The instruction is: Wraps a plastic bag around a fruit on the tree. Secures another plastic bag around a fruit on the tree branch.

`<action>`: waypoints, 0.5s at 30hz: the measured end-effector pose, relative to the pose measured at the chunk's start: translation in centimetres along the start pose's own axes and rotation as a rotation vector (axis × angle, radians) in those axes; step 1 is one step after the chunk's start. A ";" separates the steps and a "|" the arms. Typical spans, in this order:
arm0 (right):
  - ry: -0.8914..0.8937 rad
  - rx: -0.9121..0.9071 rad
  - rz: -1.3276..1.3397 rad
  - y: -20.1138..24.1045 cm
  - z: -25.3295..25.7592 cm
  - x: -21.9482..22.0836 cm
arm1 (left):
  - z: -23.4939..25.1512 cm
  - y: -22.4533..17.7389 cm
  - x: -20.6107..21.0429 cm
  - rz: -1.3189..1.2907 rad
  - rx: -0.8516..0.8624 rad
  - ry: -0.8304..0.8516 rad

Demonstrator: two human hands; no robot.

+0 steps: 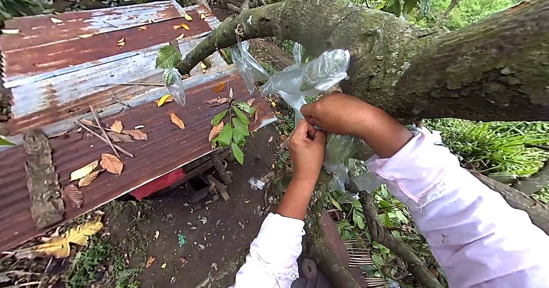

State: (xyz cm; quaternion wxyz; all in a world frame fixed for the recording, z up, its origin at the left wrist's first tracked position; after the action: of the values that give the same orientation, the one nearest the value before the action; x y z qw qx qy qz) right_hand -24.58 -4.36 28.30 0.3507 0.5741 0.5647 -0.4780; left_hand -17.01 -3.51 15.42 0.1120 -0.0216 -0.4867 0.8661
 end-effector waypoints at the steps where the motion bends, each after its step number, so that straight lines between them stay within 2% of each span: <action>1: -0.001 0.001 -0.010 0.0 0.0 0.0 | -0.5 -0.2 0.2 0.106 0.073 -0.005; 4: 0.002 0.029 -0.038 0.2 -0.3 0.1 | -1.1 -0.2 0.6 0.174 0.108 -0.044; 9: 0.015 0.075 -0.058 0.6 -0.5 0.0 | -1.9 0.1 1.4 -0.069 -0.061 -0.115; 15: -0.097 -0.090 0.045 -0.6 0.1 0.6 | -1.9 -0.1 1.3 -0.265 -0.182 -0.177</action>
State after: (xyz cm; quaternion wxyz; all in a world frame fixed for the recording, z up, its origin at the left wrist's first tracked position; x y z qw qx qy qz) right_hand -25.28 -4.22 27.81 0.4136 0.5466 0.5549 -0.4714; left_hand -18.01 -1.54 14.60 0.1796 0.1090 -0.5694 0.7948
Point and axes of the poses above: each hand's wrist, its own z-axis towards the middle knuckle, its own x-axis out of the palm, y = z × x, the point moved 1 cm from there along z, towards the middle knuckle, and after that the axes turned 10 degrees about x, right-handed, at the moved point
